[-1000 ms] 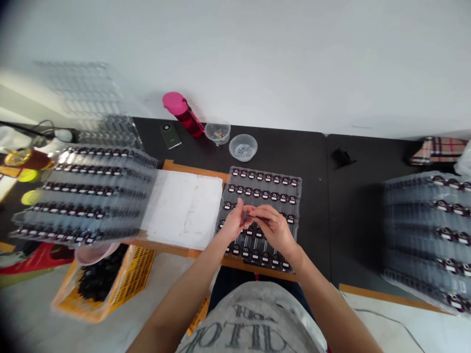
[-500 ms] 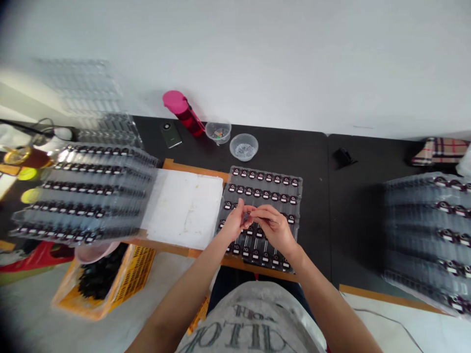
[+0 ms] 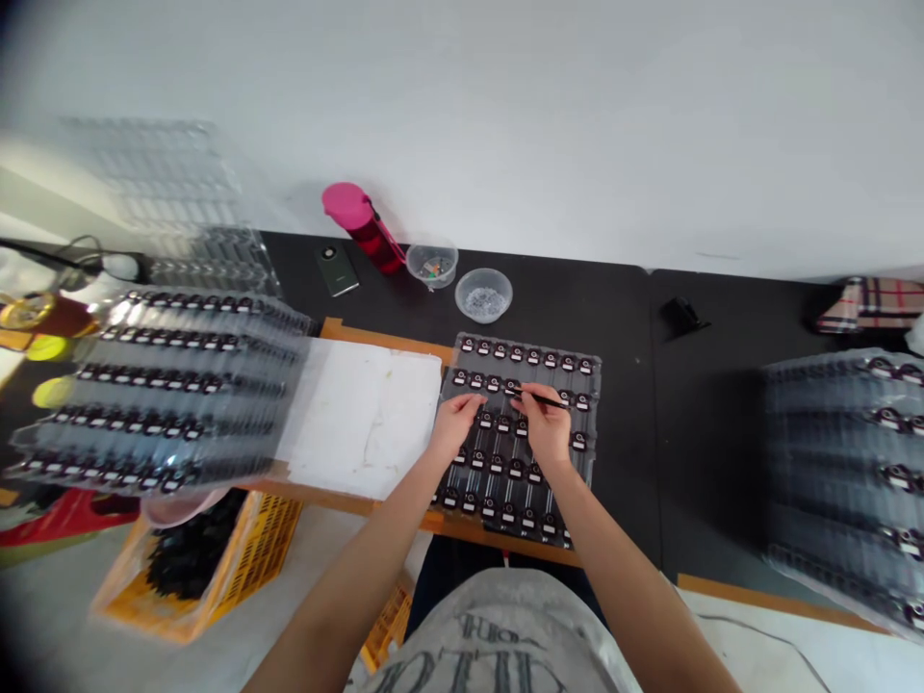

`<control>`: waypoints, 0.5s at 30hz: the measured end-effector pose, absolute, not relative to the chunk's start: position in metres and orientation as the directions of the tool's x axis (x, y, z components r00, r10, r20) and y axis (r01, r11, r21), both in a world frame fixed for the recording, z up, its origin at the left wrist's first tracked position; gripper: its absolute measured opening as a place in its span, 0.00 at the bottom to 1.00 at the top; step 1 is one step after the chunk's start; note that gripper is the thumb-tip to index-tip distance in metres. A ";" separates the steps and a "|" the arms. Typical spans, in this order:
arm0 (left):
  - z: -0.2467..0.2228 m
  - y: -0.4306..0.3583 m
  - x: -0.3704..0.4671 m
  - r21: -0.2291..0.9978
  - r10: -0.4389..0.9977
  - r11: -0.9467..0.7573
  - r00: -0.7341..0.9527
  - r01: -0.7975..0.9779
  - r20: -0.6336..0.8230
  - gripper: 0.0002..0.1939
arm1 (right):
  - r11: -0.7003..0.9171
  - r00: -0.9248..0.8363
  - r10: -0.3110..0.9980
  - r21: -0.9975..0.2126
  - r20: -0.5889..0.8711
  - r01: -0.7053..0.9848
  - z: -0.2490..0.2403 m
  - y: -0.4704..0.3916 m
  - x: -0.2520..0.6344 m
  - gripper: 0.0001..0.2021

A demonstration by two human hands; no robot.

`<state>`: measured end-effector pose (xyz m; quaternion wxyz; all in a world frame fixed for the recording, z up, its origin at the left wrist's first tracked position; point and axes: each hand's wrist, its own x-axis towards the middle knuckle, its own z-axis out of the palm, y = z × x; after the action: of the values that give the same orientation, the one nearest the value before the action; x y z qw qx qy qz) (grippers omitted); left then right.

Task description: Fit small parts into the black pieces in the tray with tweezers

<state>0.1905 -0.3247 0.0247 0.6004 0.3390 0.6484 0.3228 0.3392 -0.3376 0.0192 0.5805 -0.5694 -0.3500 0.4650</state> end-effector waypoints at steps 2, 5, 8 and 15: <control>0.021 -0.316 0.189 0.857 0.877 0.478 -0.050 0.192 -0.478 0.11 | -0.083 0.331 0.936 -0.988 -0.121 -0.127 0.012 -0.332 0.334 0.10; 0.020 -0.306 0.190 0.847 0.914 0.378 -0.003 0.374 -0.407 0.10 | -0.081 0.318 0.941 -0.991 -0.111 -0.105 0.004 -0.328 0.329 0.10; 0.021 -0.303 0.191 0.801 0.922 0.304 0.052 0.515 -0.384 0.10 | -0.074 0.313 0.945 -0.994 -0.096 -0.082 -0.002 -0.327 0.327 0.09; 0.018 -0.305 0.194 0.694 0.920 0.195 0.116 0.694 -0.374 0.16 | -0.074 0.294 0.952 -0.996 -0.084 -0.043 -0.010 -0.324 0.329 0.09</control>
<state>0.1935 -0.3053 0.0181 0.4168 0.6198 0.6509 0.1359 0.3293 -0.3244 -0.0103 0.5565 -0.5808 -0.3913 0.4470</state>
